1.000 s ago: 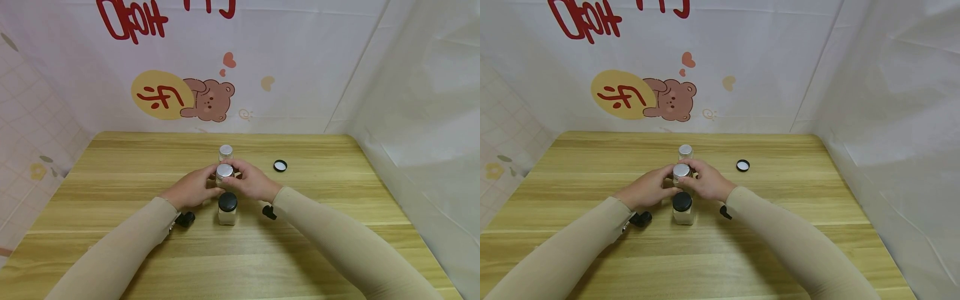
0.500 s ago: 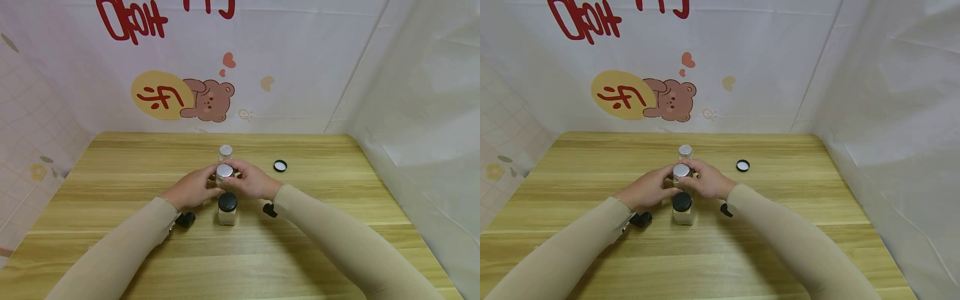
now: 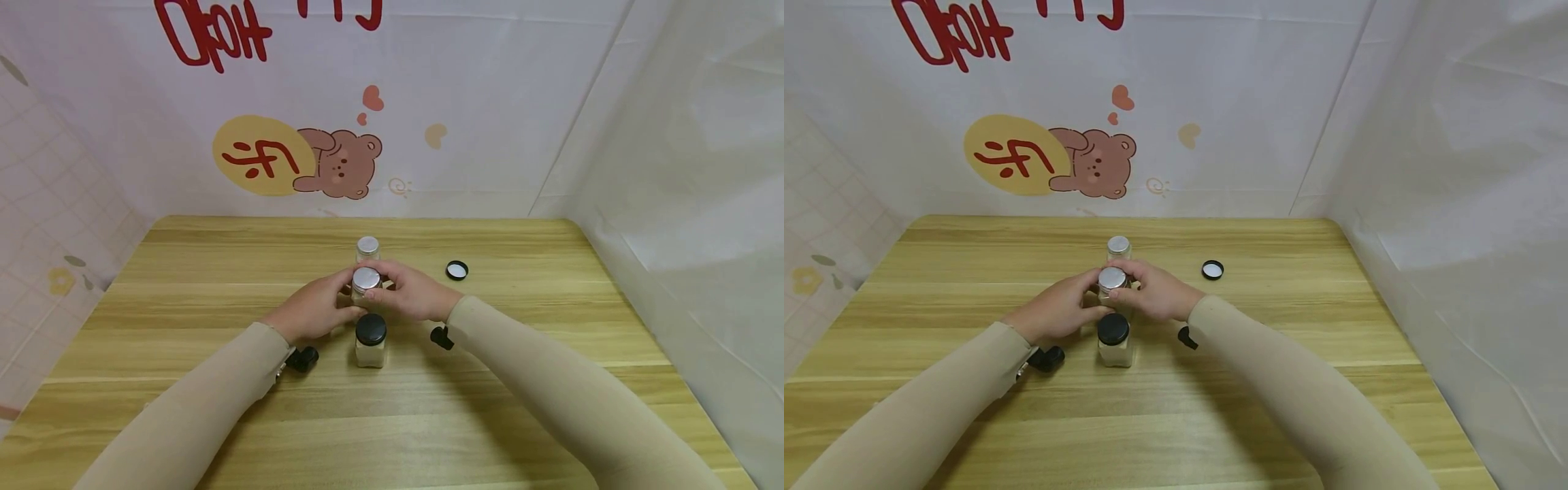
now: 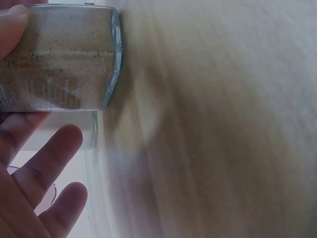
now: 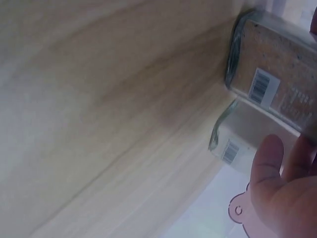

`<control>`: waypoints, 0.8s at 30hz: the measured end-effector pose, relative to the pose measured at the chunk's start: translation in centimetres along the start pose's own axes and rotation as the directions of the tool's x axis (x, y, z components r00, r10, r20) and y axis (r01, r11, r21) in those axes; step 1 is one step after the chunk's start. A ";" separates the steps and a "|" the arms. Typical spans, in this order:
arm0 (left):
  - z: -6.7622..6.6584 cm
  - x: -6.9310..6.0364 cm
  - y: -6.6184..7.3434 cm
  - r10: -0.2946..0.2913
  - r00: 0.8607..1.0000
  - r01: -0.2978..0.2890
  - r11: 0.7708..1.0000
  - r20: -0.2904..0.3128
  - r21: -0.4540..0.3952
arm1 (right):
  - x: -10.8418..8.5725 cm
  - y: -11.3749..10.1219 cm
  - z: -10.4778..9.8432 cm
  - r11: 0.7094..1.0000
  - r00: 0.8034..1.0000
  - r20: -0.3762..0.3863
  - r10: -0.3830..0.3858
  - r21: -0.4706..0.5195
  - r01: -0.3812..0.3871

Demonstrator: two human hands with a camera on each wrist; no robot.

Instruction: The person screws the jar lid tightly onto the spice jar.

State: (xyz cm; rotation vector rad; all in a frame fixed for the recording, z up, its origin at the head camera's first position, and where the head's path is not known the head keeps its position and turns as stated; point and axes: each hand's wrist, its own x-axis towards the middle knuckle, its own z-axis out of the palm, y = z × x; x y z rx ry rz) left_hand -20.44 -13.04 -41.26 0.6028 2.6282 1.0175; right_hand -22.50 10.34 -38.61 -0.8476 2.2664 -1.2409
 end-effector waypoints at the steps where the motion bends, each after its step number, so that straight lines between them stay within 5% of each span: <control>1: 0.0 0.0 0.0 0.001 1.000 -0.001 1.000 0.000 -0.003 | 0.0 0.0 0.0 1.000 1.000 -0.005 0.002 -0.005 -0.002; 12: 0.0 -0.1 0.1 0.018 1.000 -0.017 0.999 -0.020 0.036 | 0.0 0.0 0.9 0.999 0.996 -0.087 -0.024 -0.034 0.021; 24: 0.1 -0.1 0.1 0.004 1.000 -0.003 0.999 -0.016 0.038 | 0.2 -0.2 0.6 0.999 0.999 -0.037 -0.027 -0.029 0.026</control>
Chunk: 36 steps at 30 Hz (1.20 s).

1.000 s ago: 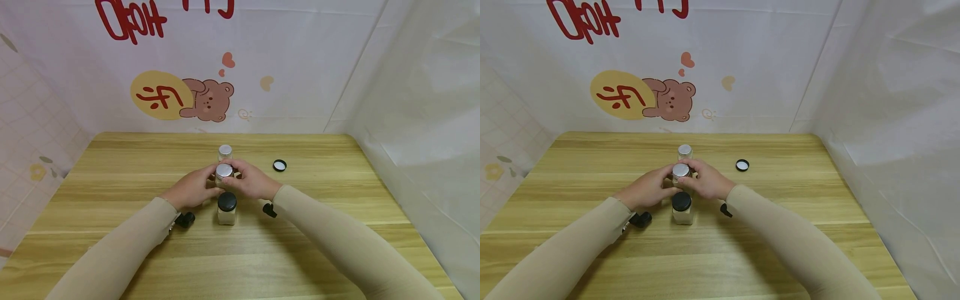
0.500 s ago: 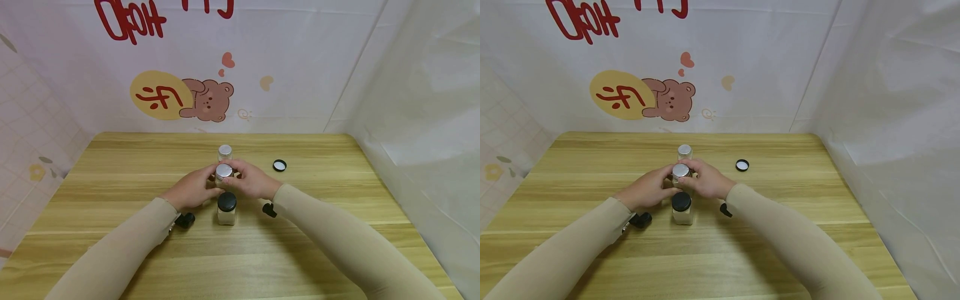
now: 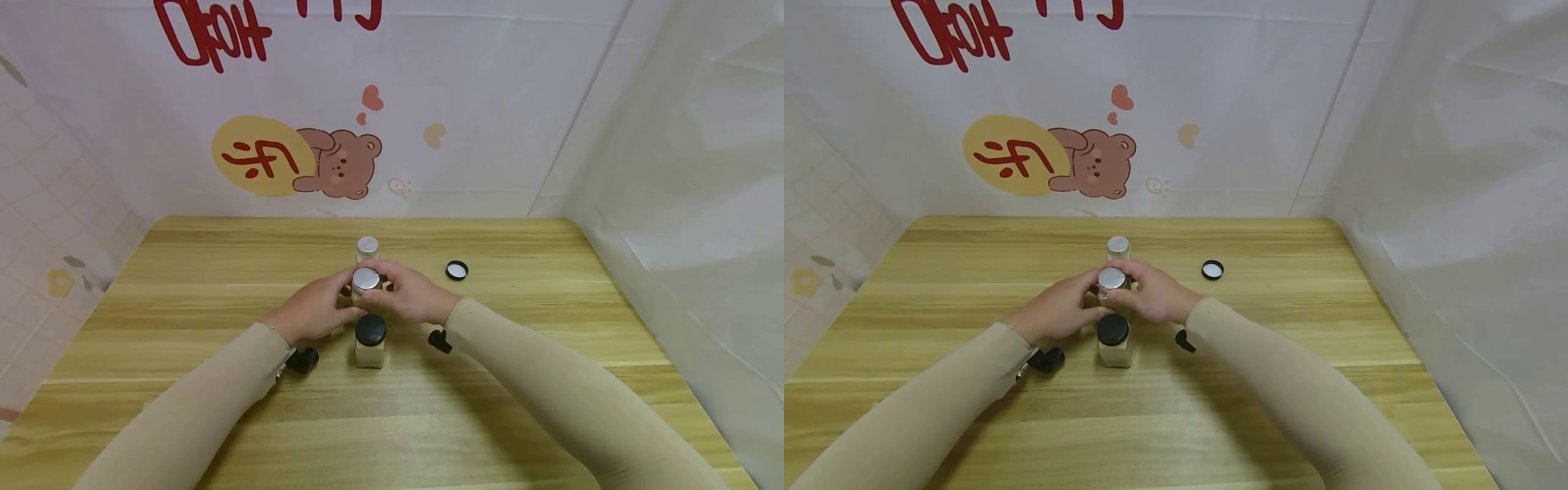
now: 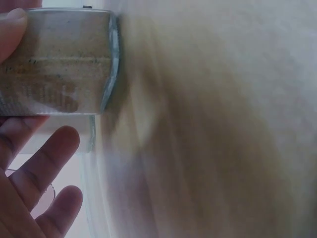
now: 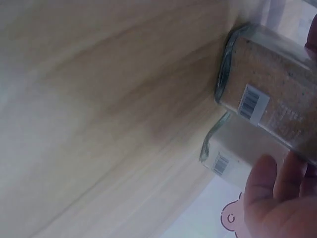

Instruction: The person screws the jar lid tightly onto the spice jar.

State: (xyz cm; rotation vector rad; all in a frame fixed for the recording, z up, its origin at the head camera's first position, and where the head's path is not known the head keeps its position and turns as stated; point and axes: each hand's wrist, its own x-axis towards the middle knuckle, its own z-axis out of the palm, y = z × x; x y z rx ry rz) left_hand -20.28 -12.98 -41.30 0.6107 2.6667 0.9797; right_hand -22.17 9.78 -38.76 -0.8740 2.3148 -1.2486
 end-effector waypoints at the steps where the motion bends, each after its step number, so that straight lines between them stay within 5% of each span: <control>1: 0.0 0.0 0.0 0.004 1.000 -0.004 1.000 -0.004 0.006 | 0.0 0.0 0.0 1.000 1.000 -0.009 0.000 -0.011 0.000; 14: 0.1 -0.2 0.2 0.033 0.999 -0.033 0.999 -0.021 0.030 | -0.3 -0.2 0.6 0.998 0.994 -0.102 0.038 -0.049 -0.043; 36: 0.3 -0.1 0.0 0.040 0.999 -0.039 0.999 -0.037 0.036 | -0.5 -0.3 0.8 0.998 0.991 -0.130 0.026 -0.051 -0.033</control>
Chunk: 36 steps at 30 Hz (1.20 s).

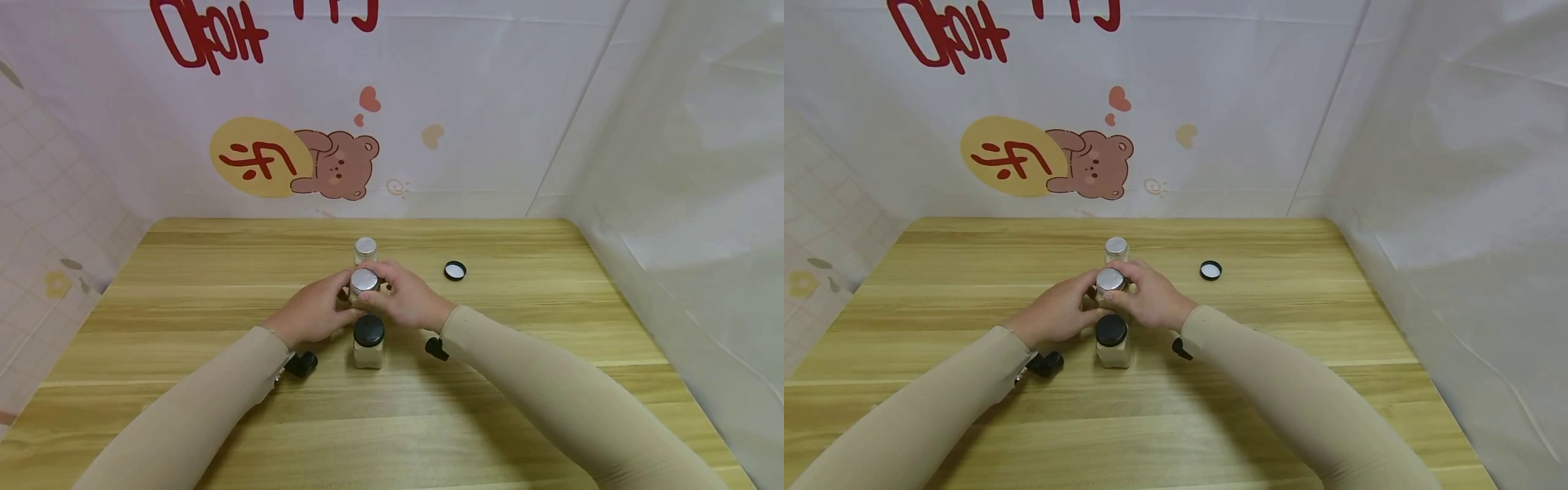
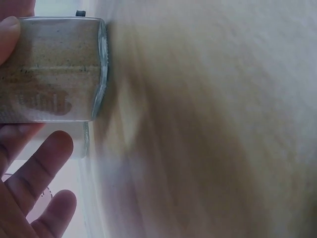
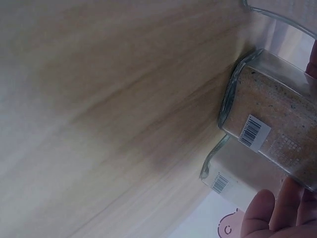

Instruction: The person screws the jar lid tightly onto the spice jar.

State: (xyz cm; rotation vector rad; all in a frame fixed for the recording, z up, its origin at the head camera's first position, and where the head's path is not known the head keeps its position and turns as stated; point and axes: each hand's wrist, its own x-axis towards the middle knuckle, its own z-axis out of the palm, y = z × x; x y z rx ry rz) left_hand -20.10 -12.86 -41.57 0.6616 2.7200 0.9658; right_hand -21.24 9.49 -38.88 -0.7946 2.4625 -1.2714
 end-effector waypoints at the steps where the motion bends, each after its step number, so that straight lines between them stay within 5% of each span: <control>1: 0.0 0.0 0.0 -0.001 1.000 0.001 1.000 0.000 0.000 | 0.0 0.0 0.0 1.000 1.000 -0.001 -0.001 0.000 0.001; 21: -0.3 0.1 -0.1 -0.007 0.999 0.012 0.996 0.052 -0.084 | -0.2 0.4 -0.3 0.998 1.000 -0.015 -0.023 -0.062 0.022; 31: -1.1 0.1 -0.7 -0.020 0.995 0.025 0.998 0.098 -0.058 | -0.6 0.6 -0.9 0.995 0.998 0.003 -0.055 -0.083 0.056; 36: -2.3 -0.1 -1.1 -0.026 0.991 0.029 0.999 0.131 -0.018 | -1.2 1.0 -1.8 0.995 1.000 -0.007 -0.005 -0.100 0.004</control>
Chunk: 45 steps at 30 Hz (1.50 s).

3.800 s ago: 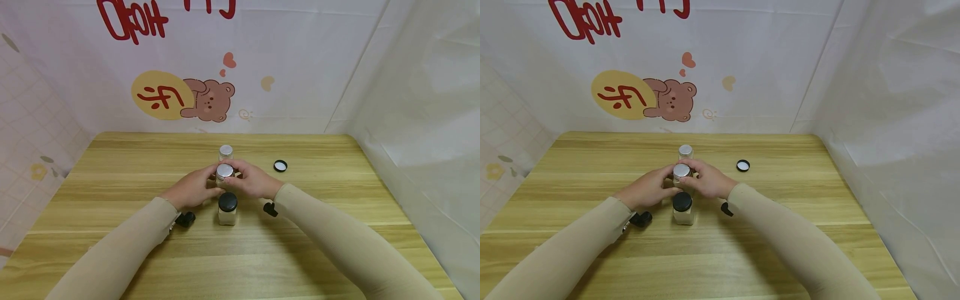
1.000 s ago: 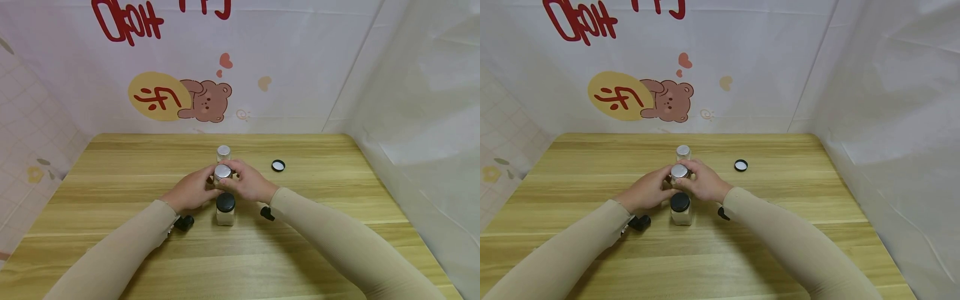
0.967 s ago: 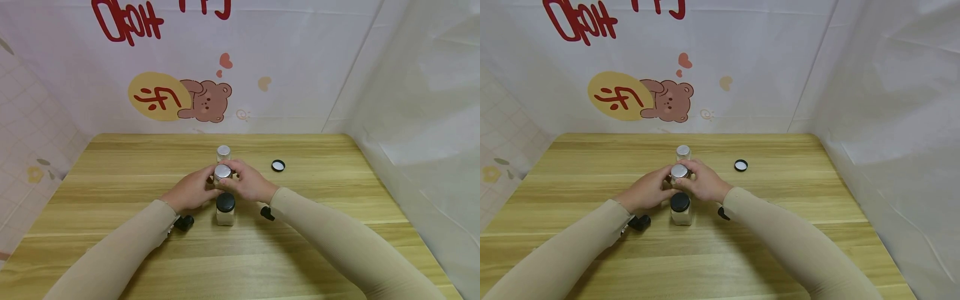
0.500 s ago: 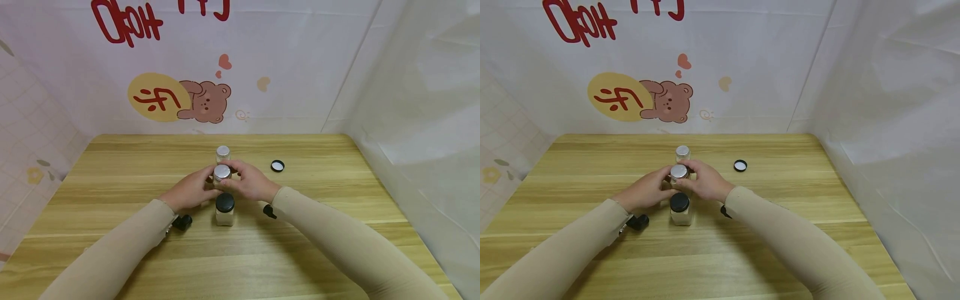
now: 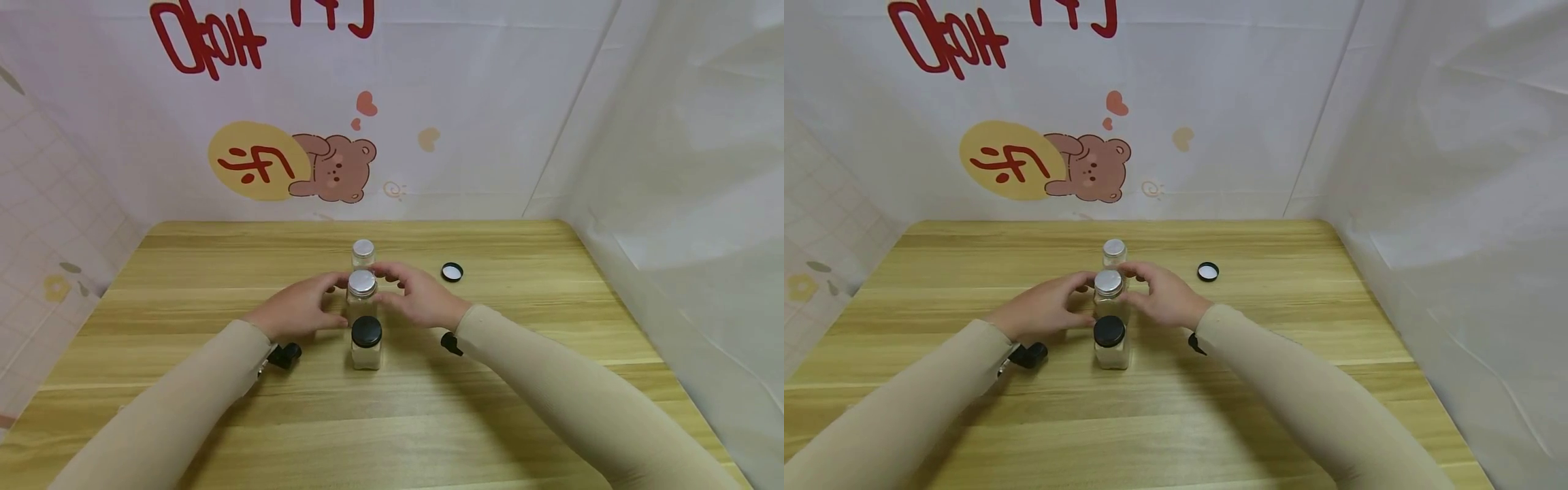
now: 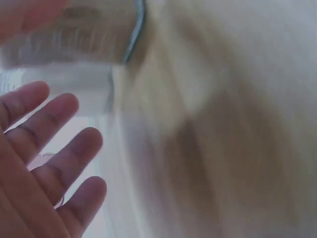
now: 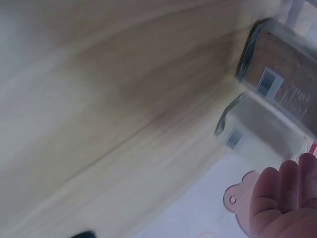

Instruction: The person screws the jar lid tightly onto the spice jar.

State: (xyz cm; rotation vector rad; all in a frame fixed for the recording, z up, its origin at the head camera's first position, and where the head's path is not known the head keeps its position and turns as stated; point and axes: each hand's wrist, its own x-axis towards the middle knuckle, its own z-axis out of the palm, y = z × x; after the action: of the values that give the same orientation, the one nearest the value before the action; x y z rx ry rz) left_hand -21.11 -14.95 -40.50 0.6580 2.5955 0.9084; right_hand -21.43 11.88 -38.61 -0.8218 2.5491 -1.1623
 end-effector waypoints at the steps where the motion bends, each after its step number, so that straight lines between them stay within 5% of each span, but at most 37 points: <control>1: -0.2 0.0 -0.1 -0.007 1.000 0.007 1.000 0.000 0.019 | -0.1 0.1 -0.2 1.000 1.000 -0.007 0.017 -0.007 -0.017; 8: -1.2 -0.2 -0.8 -0.052 0.997 0.061 0.986 -0.058 0.155 | -1.0 0.8 -1.6 0.995 0.994 -0.048 0.094 -0.037 -0.095; 12: -1.4 0.0 -1.1 -0.060 0.993 0.079 0.977 -0.097 0.198 | -1.2 1.8 -2.3 0.985 0.993 -0.088 0.085 -0.145 -0.097; 26: -1.7 1.4 -1.9 -0.038 0.985 0.085 0.956 -0.167 0.281 | -1.7 5.8 -4.3 0.884 0.985 -0.164 0.044 -0.452 -0.115; 45: -1.6 3.8 -2.1 0.011 0.985 0.043 0.953 -0.174 0.301 | -2.2 10.9 -6.4 0.775 0.967 -0.141 0.212 -0.578 -0.254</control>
State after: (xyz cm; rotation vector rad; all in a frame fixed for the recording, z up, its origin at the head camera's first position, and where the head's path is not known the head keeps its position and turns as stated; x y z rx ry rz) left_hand -25.62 -15.23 -41.18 0.6590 2.9267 0.5867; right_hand -26.64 22.90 -42.66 -0.5440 3.0044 -0.3012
